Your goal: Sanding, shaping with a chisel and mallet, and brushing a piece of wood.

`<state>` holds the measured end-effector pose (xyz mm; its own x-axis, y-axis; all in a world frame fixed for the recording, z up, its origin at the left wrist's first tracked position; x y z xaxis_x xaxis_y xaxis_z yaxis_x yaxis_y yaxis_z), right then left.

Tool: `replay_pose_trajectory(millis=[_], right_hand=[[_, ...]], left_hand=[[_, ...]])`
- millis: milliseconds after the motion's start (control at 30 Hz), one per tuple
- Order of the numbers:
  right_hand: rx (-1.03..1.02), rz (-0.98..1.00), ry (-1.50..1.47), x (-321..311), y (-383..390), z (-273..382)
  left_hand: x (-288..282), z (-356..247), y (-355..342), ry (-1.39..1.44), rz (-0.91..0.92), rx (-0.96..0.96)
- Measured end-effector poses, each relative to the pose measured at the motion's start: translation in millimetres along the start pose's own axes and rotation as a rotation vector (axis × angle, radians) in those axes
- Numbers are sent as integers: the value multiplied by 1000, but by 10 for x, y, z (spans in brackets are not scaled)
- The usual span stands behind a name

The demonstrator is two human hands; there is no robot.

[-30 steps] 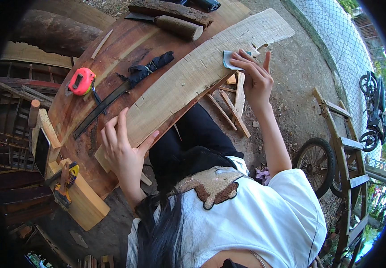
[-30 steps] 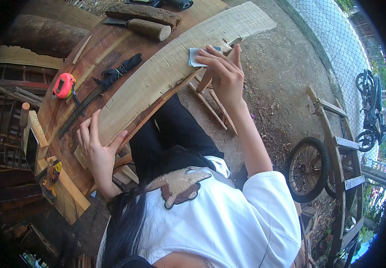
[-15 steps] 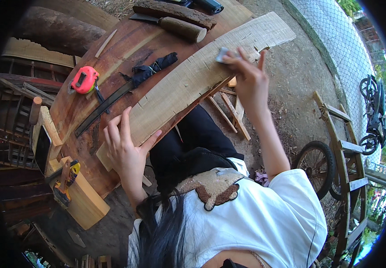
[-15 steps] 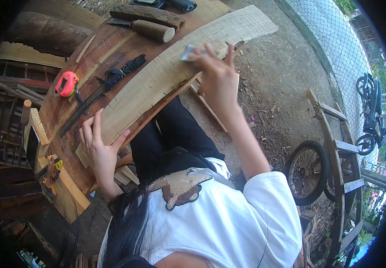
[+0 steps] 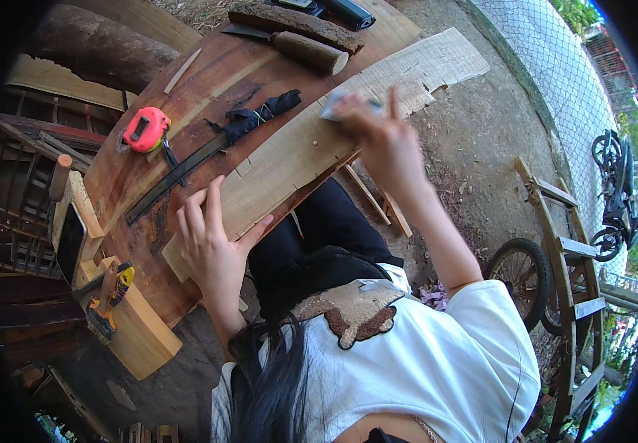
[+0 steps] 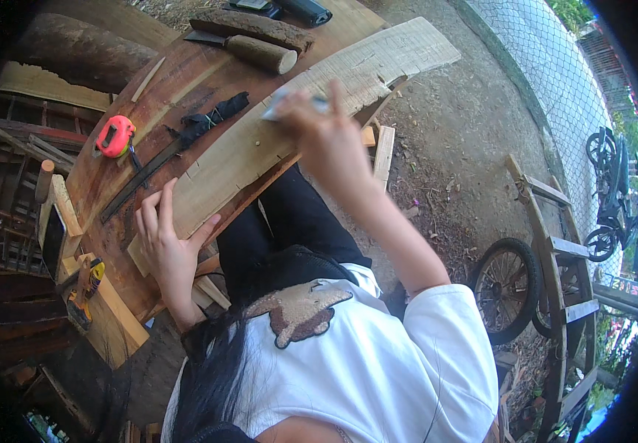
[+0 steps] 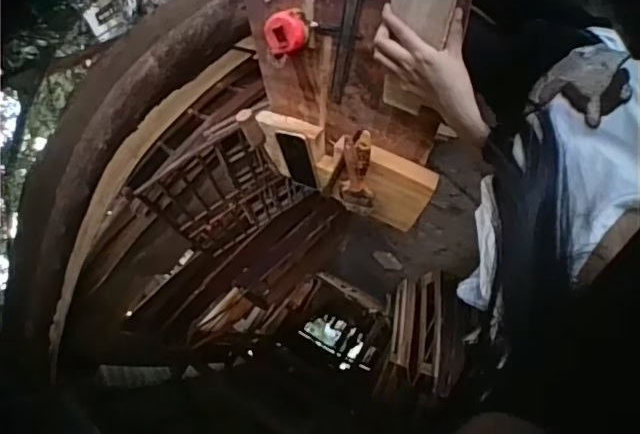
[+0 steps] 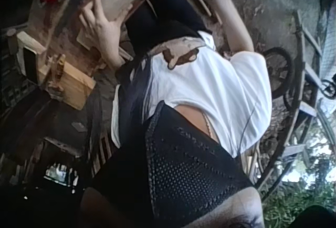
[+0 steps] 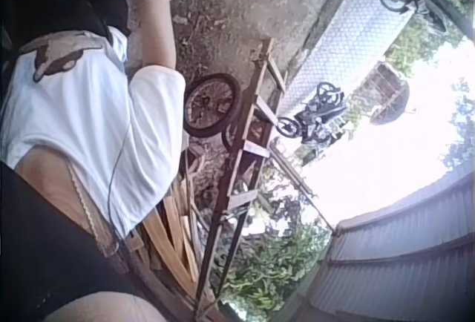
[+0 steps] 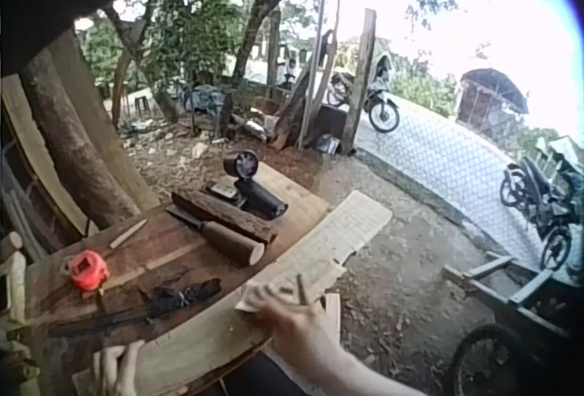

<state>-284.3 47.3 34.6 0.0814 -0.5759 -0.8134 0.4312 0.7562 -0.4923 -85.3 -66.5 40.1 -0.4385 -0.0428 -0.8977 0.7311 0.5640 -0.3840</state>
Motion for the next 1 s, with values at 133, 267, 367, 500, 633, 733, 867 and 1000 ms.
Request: replay_pose_trajectory(millis=[133, 267, 367, 500, 633, 733, 867, 1000], right_hand=[[-164, 97, -213, 79, 51, 464], [-21, 59, 65, -63, -145, -439], [-8, 25, 89, -74, -191, -461], [-172, 70, -122, 47, -2, 267], [-34, 235, 124, 109, -119, -267], [83, -12, 63, -195, -243, -816], [-43, 109, 151, 5, -146, -247], [-172, 127, -97, 48, -73, 143]], left_hand=[[-4, 9, 11, -7, 8, -4], [-19, -8, 9, -17, -11, 8], [-36, 3, 10, -21, -5, -8], [17, 1, -1, -14, 19, -1], [-16, 8, 17, -23, -3, 11], [-34, 4, 14, -28, -14, 19], [-8, 9, 8, -30, -4, 19], [-19, 31, 21, -36, -33, 57]])
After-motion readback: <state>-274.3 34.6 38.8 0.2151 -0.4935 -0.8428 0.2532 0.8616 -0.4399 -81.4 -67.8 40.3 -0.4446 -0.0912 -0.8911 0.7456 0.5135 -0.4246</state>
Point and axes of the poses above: each hand's wrist, its own y-axis away from the middle knuckle, its own x-axis out of the palm, z = x × y, the point moved 8 cm from there along -y, towards the middle knuckle
